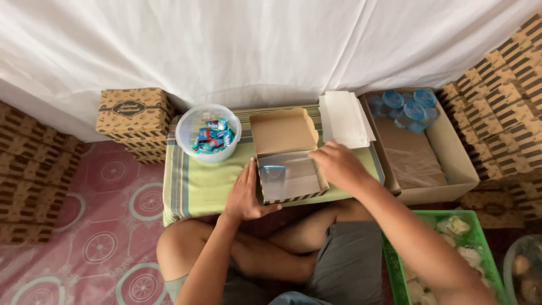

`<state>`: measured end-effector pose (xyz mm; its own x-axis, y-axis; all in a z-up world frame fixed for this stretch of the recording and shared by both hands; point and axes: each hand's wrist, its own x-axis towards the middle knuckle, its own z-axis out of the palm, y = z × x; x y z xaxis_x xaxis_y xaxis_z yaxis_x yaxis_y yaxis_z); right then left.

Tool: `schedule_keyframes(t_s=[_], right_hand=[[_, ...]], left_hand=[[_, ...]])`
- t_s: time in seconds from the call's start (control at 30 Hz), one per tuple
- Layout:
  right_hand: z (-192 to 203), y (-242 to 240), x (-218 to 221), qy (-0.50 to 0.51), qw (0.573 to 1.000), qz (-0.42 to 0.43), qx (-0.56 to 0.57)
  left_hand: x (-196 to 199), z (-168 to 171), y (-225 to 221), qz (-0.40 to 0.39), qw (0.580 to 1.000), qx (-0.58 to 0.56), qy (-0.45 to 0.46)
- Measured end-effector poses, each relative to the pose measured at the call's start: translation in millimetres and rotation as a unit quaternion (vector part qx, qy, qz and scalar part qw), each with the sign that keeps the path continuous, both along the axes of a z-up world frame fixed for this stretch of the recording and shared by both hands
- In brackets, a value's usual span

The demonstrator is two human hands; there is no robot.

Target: Packing a variety of food items including candies and a wrapped bun into a small cardboard box.

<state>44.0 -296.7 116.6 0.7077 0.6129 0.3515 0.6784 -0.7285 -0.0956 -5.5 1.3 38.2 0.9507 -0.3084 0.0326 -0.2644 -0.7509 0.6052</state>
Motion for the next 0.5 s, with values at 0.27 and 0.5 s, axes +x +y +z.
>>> schedule_keyframes(t_s=[0.27,0.5], right_hand=[[-31,43,26,-0.012,0.996,-0.034,-0.085],[-15,44,18,0.035,0.987,-0.061,-0.147]], left_hand=[[3,7,2,-0.014,0.998,0.044,0.038],[0,7,3,-0.024,0.998,0.037,0.035]])
